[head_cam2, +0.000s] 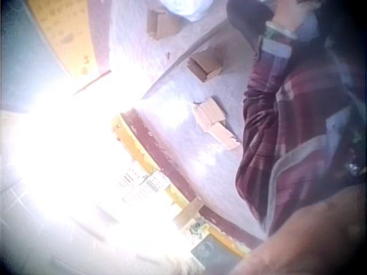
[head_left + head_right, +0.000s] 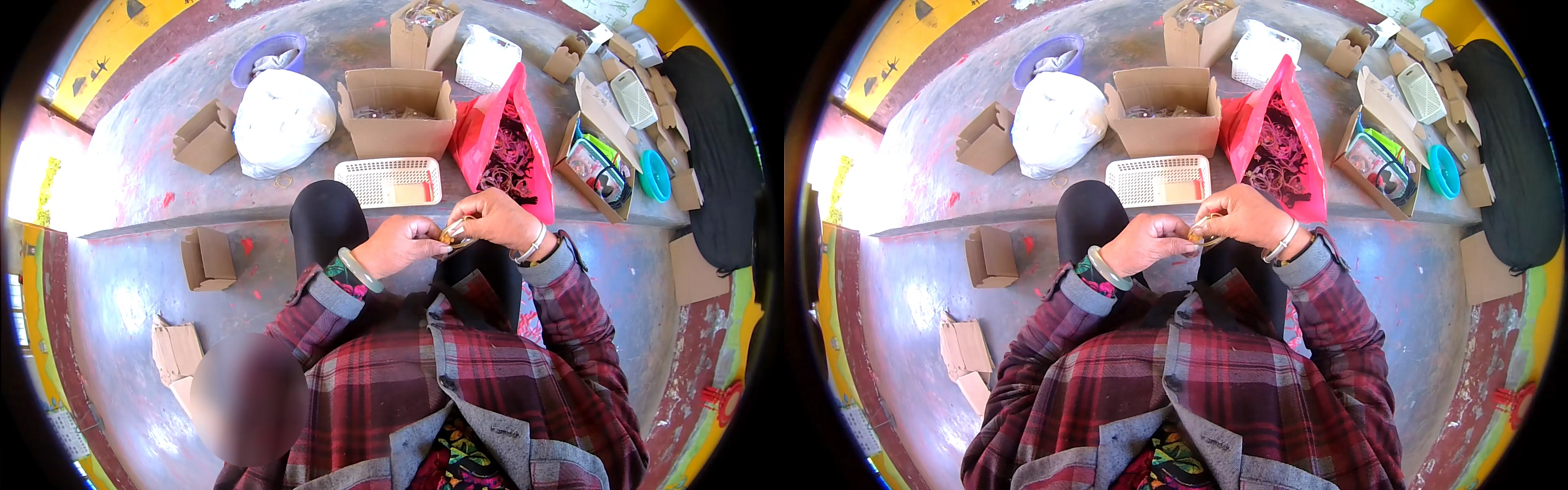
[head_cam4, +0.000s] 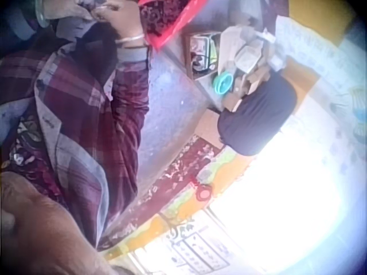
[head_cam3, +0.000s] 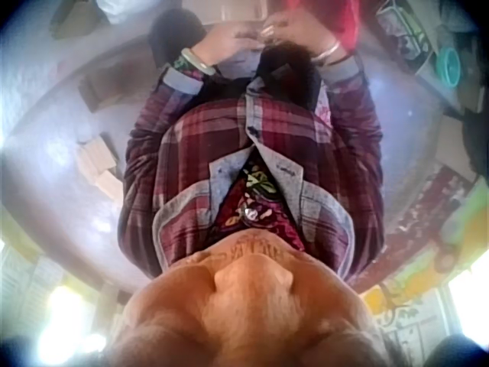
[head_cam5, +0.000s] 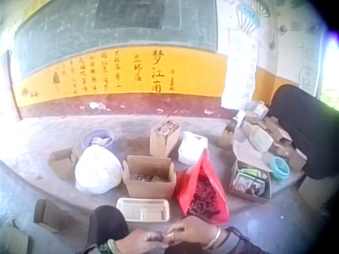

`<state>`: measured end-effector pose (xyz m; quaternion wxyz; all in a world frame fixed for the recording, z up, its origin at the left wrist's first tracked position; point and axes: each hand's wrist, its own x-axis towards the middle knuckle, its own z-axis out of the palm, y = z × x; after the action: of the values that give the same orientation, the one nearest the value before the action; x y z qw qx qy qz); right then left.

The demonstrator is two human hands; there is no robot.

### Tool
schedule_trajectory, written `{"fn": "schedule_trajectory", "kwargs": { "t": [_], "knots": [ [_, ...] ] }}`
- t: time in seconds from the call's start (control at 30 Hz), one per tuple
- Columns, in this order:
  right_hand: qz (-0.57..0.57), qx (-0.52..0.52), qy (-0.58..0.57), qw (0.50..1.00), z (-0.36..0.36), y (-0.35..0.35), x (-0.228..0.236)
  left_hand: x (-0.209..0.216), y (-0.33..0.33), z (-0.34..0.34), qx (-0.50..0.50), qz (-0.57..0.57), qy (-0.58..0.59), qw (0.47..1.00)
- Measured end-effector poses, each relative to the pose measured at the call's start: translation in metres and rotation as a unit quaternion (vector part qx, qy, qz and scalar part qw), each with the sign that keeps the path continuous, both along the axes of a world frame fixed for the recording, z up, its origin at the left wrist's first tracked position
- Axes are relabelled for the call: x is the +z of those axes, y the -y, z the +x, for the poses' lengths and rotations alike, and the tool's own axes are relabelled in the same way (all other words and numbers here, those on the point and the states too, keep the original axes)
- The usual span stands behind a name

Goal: The person sits on the floor and assembles small keychains by hand. They pick up small plastic charms and metal rings from a white basket, attach the rings to the charms, and place the finished items into a pink bag. The process is repeated continuously with various charms.

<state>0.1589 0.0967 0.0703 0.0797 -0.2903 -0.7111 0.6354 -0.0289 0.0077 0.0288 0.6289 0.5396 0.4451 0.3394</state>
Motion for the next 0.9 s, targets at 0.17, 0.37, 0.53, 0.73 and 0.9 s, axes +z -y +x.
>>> {"fn": "schedule_trajectory", "kwargs": {
  "t": [0.17, 0.37, 0.53, 0.73, 0.9],
  "knots": [
    [0.034, 0.022, 0.032, 0.999, 0.004, -0.002, -0.008, 0.001, 0.006, 0.004, -0.005, -0.020, 0.020, 1.000],
    [0.067, 0.055, 0.052, 0.995, 0.003, 0.000, -0.003, 0.007, 0.012, 0.013, -0.033, -0.046, 0.019, 0.998],
    [0.132, 0.084, 0.061, 0.986, 0.001, 0.000, -0.003, -0.002, 0.014, 0.017, -0.004, -0.032, 0.006, 0.999],
    [-0.089, -0.174, -0.114, 0.974, 0.011, -0.007, 0.011, -0.007, 0.009, 0.009, 0.173, -0.123, 0.229, 0.950],
    [-0.042, -0.180, -0.075, 0.980, 0.001, 0.010, -0.018, -0.012, 0.006, 0.011, 0.260, -0.112, 0.294, 0.913]
  ]
}}
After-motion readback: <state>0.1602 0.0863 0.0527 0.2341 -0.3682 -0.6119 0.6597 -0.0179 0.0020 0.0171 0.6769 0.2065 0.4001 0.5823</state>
